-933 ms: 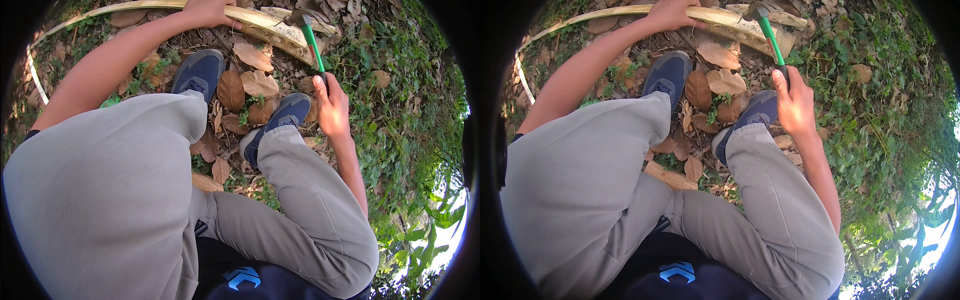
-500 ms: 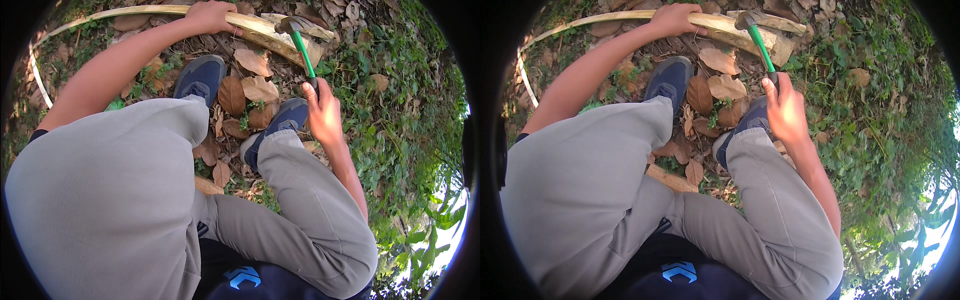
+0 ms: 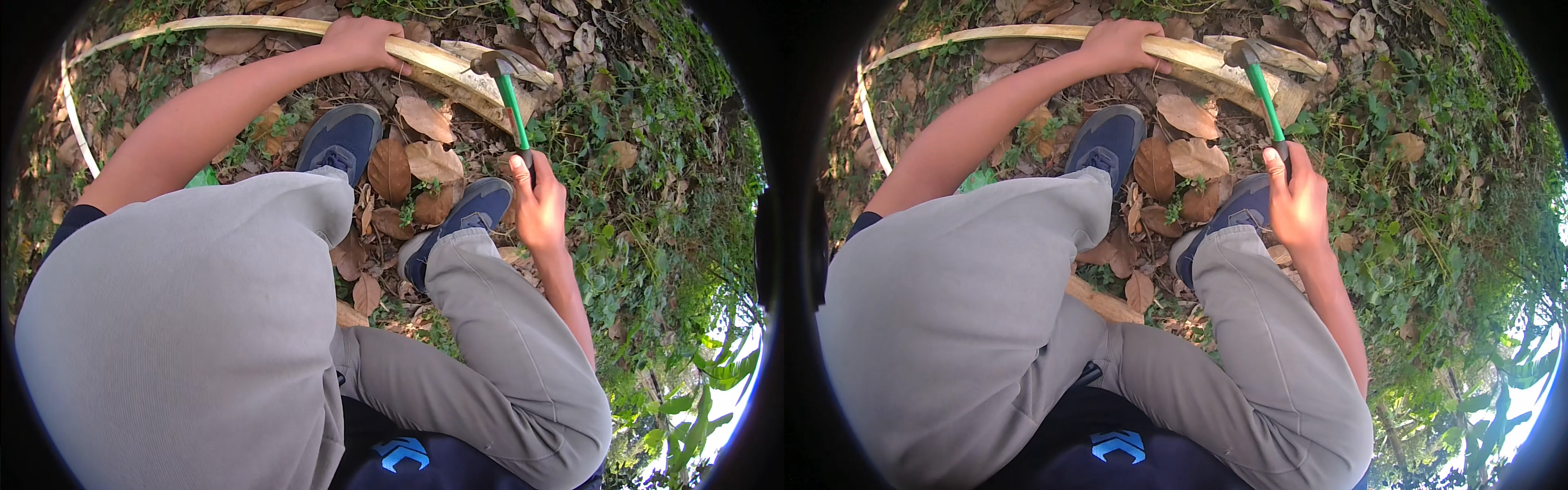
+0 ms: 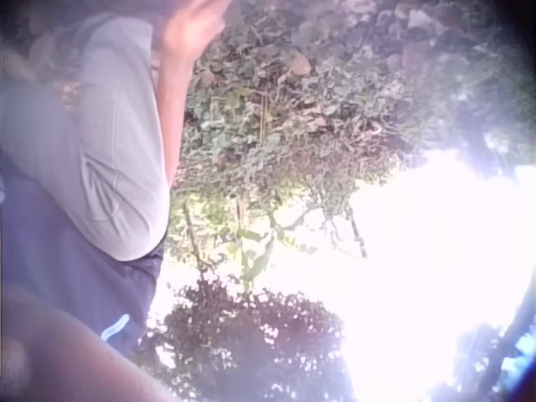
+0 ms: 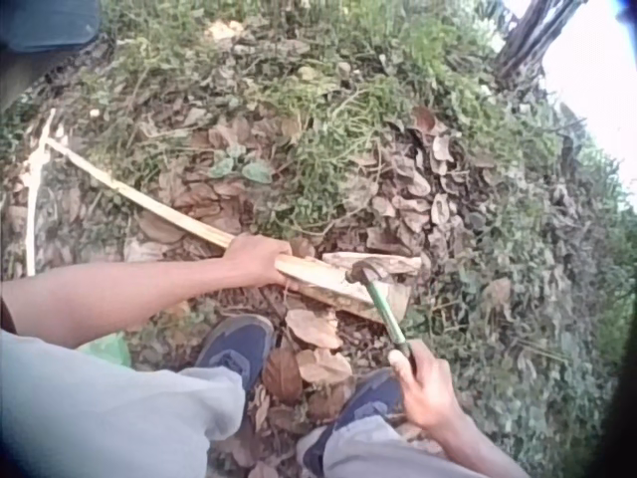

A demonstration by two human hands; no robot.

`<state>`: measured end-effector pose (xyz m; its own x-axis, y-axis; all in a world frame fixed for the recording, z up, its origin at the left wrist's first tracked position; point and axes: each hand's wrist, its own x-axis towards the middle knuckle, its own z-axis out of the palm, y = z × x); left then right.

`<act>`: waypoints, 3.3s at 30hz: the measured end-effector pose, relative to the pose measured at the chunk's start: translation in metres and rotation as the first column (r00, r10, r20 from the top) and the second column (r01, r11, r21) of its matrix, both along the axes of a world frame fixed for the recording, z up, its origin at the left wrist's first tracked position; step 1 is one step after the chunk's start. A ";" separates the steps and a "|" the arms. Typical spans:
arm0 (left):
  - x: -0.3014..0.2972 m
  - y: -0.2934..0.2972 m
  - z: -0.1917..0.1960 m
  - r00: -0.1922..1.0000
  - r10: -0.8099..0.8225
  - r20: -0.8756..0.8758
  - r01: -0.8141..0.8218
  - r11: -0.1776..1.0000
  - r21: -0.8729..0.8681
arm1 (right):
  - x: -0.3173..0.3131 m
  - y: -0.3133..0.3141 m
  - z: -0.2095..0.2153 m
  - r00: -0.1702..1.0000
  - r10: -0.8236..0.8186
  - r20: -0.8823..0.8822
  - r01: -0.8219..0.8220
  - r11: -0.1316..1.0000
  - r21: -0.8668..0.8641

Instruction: The person sits on the forest floor and uses a small axe to repeatedly strike a long, thin piece of wood resting on a larger log. The person holds the wood steady with one hand while swinging the axe with the other to split or shape the material.

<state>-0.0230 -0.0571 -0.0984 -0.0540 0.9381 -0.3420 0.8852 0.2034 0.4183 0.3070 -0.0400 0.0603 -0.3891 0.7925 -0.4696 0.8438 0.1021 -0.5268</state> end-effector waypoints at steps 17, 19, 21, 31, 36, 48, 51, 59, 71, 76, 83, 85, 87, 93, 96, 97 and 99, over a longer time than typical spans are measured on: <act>-0.003 -0.004 -0.003 1.000 0.013 -0.014 -0.012 0.999 0.044 | -0.011 0.011 0.028 0.993 -0.005 -0.117 0.020 0.992 0.125; -0.004 -0.004 -0.004 1.000 0.010 -0.013 -0.009 0.998 0.063 | -0.010 0.009 0.028 0.978 -0.019 -0.207 0.049 0.988 0.145; -0.002 -0.004 -0.005 1.000 0.006 -0.014 -0.004 0.995 0.097 | -0.005 0.005 0.014 0.963 0.018 -0.269 0.037 0.979 0.199; -0.002 -0.001 0.003 1.000 0.016 0.020 -0.015 0.999 -0.032 | 0.010 0.027 0.022 0.990 -0.019 -0.141 0.022 1.000 0.022; -0.001 -0.002 -0.004 1.000 0.002 0.008 -0.003 0.992 0.128 | -0.006 0.019 0.024 0.878 -0.169 -0.449 0.166 0.985 -0.046; -0.006 0.000 0.012 0.999 -0.003 0.053 0.006 0.998 -0.070 | 0.002 0.022 0.029 0.957 -0.024 -0.288 0.055 0.994 0.099; -0.001 0.003 0.011 0.998 -0.011 0.062 0.016 0.997 -0.074 | -0.003 0.021 0.024 0.856 -0.132 -0.500 0.164 0.986 0.020; -0.002 0.008 0.011 0.998 -0.021 0.062 0.028 0.993 -0.114 | 0.005 0.013 0.002 0.999 0.014 0.038 -0.015 0.999 0.034; -0.001 0.005 0.009 0.998 -0.020 0.056 0.022 0.999 -0.042 | 0.002 0.011 0.004 0.979 0.144 0.144 -0.147 0.989 0.015; -0.004 -0.003 0.008 0.998 0.004 0.055 0.000 0.998 -0.062 | -0.014 0.016 0.039 0.998 0.062 -0.030 -0.060 0.997 0.052; 0.001 0.003 0.008 0.998 -0.014 0.067 0.016 0.999 -0.038 | 0.007 0.011 0.011 0.977 0.135 -0.167 -0.100 0.974 0.202; 0.001 0.005 0.013 0.998 -0.013 0.067 0.017 0.998 -0.061 | 0.007 0.013 0.000 0.979 0.169 0.113 -0.176 0.983 0.051; -0.001 0.004 0.016 0.997 0.000 0.083 0.008 0.995 -0.098 | 0.005 0.015 0.005 0.967 0.200 0.159 -0.212 0.975 0.064; -0.003 -0.001 0.010 0.999 -0.005 0.050 0.006 1.000 -0.025 | -0.012 0.024 0.047 0.966 0.212 -0.149 -0.170 0.953 0.249; -0.001 0.004 0.009 0.997 -0.004 0.080 0.011 0.996 -0.084 | 0.004 0.019 0.020 0.953 0.153 -0.262 -0.089 0.967 0.240; 0.001 0.005 0.008 0.997 -0.012 0.075 0.016 0.998 -0.054 | 0.004 0.016 0.018 0.974 0.134 -0.185 -0.101 0.979 0.178; 0.002 0.002 0.007 0.998 -0.017 0.053 0.017 1.000 -0.006 | 0.011 0.018 -0.001 0.956 0.239 0.170 -0.260 0.959 0.111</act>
<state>-0.0213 -0.0554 -0.0916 -0.0197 0.9364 -0.3503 0.8650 0.1917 0.4637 0.3178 -0.0223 0.0589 -0.5137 0.7376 -0.4382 0.8521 0.3790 -0.3610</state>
